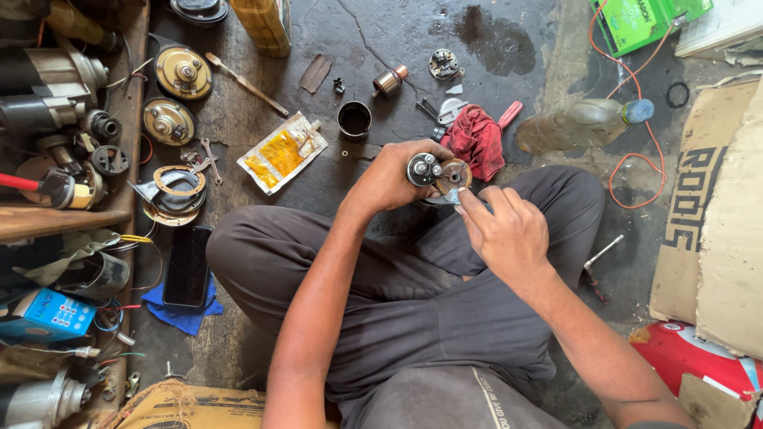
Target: The person sits on the floor and repairs a small electric motor. They use a metal file to clean the commutator, wipe it with a red cloth, and insert the armature into the motor housing.
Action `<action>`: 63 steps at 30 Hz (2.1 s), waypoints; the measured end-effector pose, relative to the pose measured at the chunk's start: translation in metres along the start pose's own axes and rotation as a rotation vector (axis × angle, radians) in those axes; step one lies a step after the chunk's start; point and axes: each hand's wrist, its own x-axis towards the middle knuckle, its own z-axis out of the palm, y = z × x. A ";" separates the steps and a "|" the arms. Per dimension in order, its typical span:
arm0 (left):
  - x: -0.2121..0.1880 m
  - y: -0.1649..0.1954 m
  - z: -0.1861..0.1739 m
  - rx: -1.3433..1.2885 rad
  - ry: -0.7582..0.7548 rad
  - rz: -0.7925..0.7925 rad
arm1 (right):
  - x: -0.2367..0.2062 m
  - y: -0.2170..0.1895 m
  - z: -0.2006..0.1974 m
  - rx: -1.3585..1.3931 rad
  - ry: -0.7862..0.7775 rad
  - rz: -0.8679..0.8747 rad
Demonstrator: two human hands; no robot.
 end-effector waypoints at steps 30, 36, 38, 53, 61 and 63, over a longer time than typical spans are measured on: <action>-0.002 -0.012 0.004 -0.025 0.004 0.037 | 0.011 -0.014 0.001 0.001 -0.011 0.074; 0.001 -0.012 0.004 -0.024 0.003 0.039 | 0.013 -0.014 0.000 -0.003 -0.028 0.103; 0.000 -0.011 0.004 -0.023 -0.003 0.039 | 0.014 -0.015 0.000 -0.004 -0.005 0.102; -0.001 -0.009 0.002 -0.007 0.010 0.057 | 0.013 -0.021 0.003 0.035 -0.018 0.170; -0.001 -0.010 0.004 -0.017 0.008 0.047 | 0.011 -0.024 0.007 0.069 0.020 0.208; 0.000 -0.013 0.004 -0.028 -0.004 0.044 | 0.012 -0.024 0.007 0.083 0.041 0.200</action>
